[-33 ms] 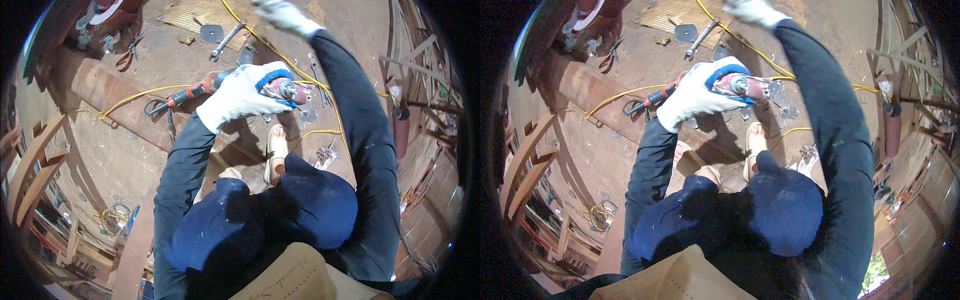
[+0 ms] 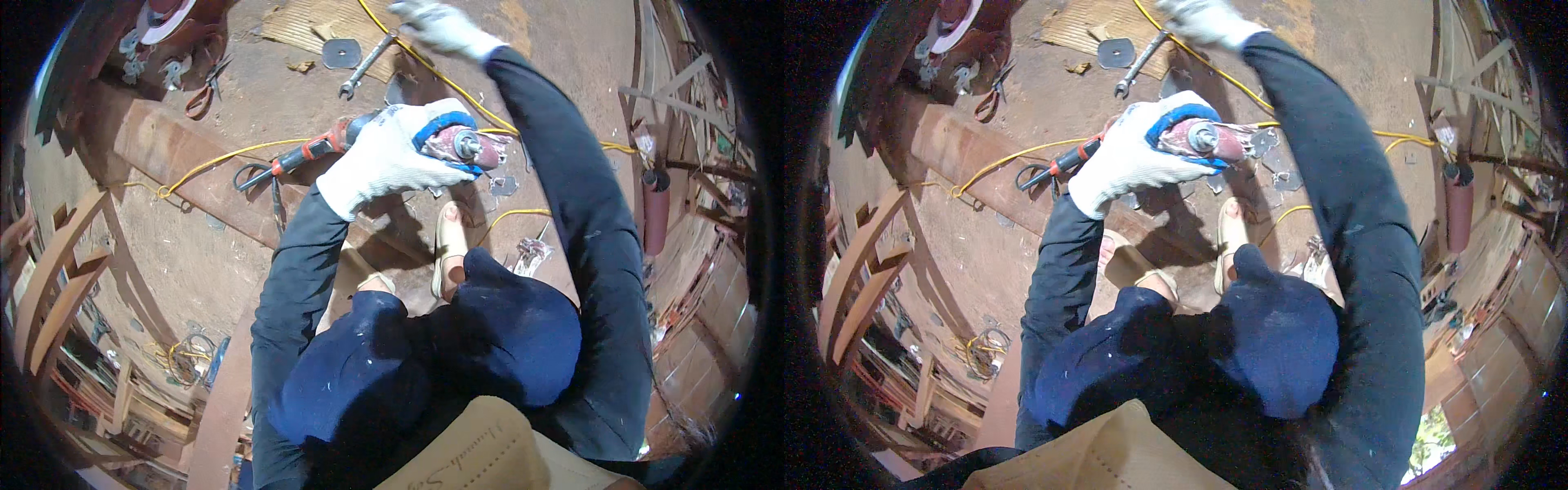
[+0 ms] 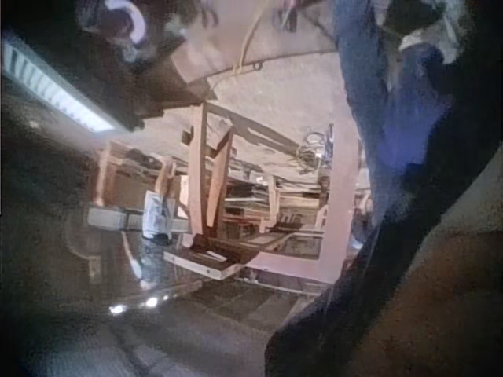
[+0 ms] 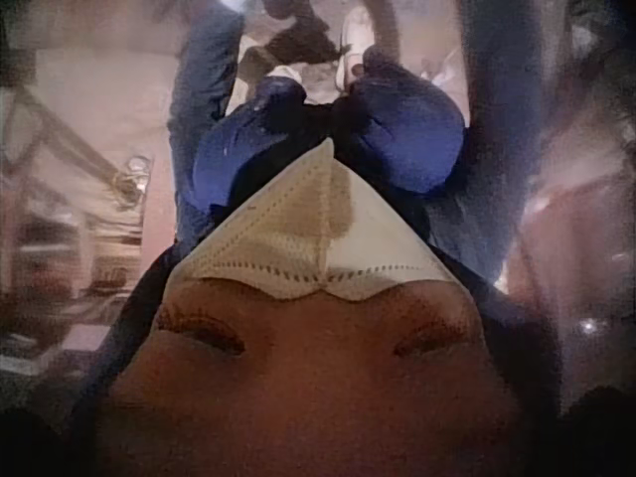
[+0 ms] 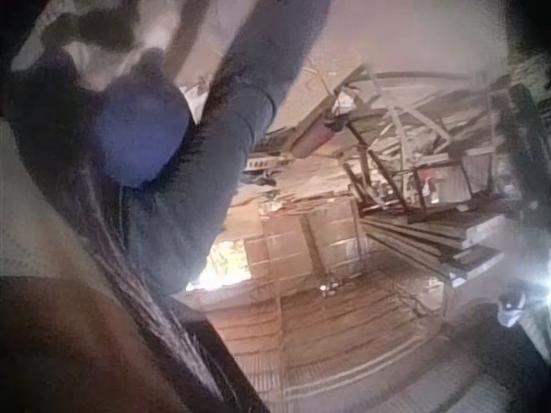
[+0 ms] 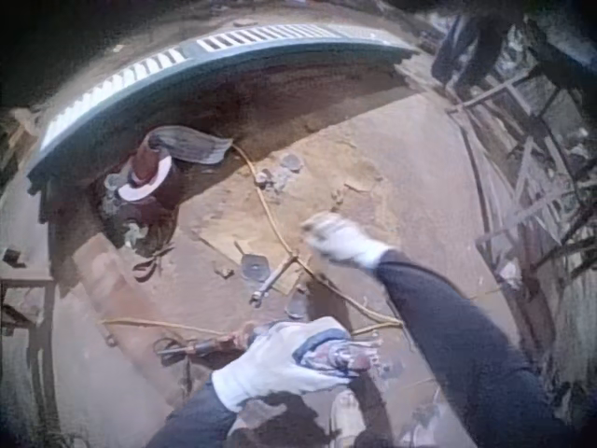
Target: The person assembles a small metal component using a wrench and a power drill, then cuts a sheet of sandpaper with scissors and wraps it around a cylindrical object.
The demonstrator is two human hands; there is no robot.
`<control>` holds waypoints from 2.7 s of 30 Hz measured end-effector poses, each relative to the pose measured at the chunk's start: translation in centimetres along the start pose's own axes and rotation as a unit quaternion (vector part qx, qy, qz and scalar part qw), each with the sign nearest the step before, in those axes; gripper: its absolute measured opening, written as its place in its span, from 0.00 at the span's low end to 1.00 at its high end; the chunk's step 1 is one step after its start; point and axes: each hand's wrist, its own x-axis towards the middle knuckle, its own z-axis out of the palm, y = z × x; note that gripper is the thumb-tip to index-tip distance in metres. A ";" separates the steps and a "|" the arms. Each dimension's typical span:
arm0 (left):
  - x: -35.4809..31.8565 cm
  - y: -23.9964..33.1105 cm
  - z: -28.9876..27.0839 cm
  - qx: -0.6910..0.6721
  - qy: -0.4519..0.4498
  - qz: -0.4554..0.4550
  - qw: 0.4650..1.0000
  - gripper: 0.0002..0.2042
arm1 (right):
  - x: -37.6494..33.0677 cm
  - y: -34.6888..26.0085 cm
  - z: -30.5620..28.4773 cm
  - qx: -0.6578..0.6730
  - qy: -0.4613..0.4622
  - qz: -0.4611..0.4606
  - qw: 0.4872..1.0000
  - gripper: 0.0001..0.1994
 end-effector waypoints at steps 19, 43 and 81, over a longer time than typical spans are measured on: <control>0.2 0.1 0.7 0.229 0.135 0.125 0.956 0.25 | -21.0 -9.7 -6.2 0.343 0.070 0.284 0.893 0.15; 1.3 -1.5 0.6 0.009 0.129 0.090 0.988 0.27 | -25.4 -14.3 -5.7 0.323 0.204 0.153 0.911 0.16; 2.4 -4.2 4.0 0.170 0.069 0.197 0.963 0.22 | -15.7 -24.3 -13.2 0.131 0.191 -0.247 0.941 0.19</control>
